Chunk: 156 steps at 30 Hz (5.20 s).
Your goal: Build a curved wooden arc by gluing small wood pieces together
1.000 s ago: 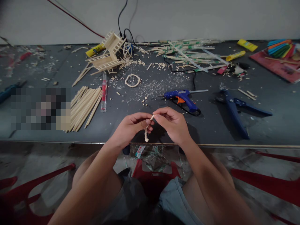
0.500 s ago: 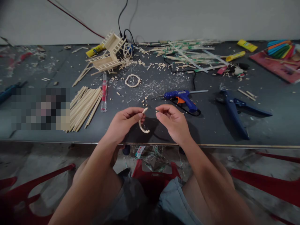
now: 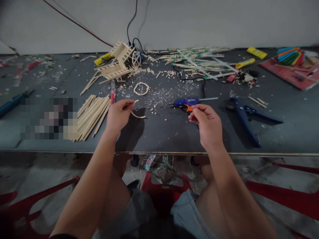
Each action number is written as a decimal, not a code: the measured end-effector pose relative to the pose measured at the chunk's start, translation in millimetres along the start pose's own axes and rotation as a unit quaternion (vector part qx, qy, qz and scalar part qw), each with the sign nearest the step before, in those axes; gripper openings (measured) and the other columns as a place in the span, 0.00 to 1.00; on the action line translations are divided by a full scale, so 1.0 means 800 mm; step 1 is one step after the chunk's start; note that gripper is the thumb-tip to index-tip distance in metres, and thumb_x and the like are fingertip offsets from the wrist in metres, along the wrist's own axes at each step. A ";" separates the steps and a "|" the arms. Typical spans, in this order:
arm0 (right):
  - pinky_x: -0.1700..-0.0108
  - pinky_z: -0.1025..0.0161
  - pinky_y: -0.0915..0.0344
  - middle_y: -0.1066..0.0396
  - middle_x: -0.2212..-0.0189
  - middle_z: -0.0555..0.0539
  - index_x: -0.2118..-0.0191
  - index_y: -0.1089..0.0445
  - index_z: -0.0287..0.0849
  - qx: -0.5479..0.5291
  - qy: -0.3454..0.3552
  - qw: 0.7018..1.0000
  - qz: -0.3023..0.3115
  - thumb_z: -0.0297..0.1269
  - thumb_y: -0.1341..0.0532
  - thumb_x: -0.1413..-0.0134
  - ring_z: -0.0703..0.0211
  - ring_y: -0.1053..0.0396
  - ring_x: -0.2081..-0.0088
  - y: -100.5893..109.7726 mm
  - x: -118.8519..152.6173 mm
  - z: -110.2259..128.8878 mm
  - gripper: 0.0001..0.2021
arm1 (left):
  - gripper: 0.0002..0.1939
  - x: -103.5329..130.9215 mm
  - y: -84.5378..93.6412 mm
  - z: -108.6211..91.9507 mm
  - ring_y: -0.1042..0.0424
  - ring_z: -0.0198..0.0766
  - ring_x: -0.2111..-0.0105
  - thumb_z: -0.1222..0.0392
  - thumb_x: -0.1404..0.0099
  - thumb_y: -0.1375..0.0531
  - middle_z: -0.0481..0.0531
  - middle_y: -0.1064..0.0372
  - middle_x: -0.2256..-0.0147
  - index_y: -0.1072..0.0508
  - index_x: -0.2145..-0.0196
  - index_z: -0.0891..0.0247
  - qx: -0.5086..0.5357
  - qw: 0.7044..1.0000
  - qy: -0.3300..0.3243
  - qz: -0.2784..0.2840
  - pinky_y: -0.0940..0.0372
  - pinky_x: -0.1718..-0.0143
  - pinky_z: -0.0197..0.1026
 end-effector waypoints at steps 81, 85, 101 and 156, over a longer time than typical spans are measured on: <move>0.53 0.57 0.33 0.27 0.60 0.47 0.57 0.34 0.45 -0.008 -0.087 0.991 0.101 0.45 0.33 0.53 0.57 0.30 0.57 -0.043 0.044 -0.022 0.18 | 0.21 0.096 -0.160 -0.112 0.31 0.33 0.61 0.57 0.47 0.32 0.51 0.28 0.59 0.28 0.56 0.63 0.572 0.776 0.195 0.179 0.38 0.55 0.38; 0.54 0.58 0.33 0.29 0.59 0.47 0.56 0.36 0.46 0.000 -0.058 0.994 0.090 0.45 0.33 0.52 0.58 0.30 0.58 -0.047 0.054 -0.020 0.19 | 0.16 0.099 -0.165 -0.121 0.32 0.31 0.67 0.59 0.49 0.31 0.48 0.27 0.64 0.25 0.61 0.63 0.615 0.727 0.229 0.201 0.38 0.59 0.36; 0.69 0.63 0.34 0.29 0.72 0.53 0.60 0.37 0.47 -0.100 0.023 0.995 0.018 0.45 0.37 0.47 0.61 0.29 0.70 -0.002 0.040 0.023 0.12 | 0.18 0.088 -0.168 -0.120 0.28 0.33 0.73 0.56 0.54 0.29 0.48 0.25 0.72 0.26 0.65 0.63 0.609 0.727 0.246 0.197 0.37 0.71 0.34; 0.45 0.52 0.35 0.23 0.57 0.48 0.58 0.25 0.46 -0.122 -0.133 0.980 0.080 0.44 0.33 0.52 0.51 0.28 0.51 -0.043 0.039 -0.031 0.15 | 0.13 0.110 -0.187 -0.139 0.31 0.31 0.67 0.57 0.48 0.30 0.48 0.27 0.68 0.22 0.65 0.64 0.616 0.701 0.212 0.290 0.39 0.58 0.36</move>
Point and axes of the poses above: each hand's wrist, its own x-axis away from the middle knuckle, its own y-axis out of the back of the hand, z = x × y, the point moved 9 cm from there along -x, towards the middle knuckle
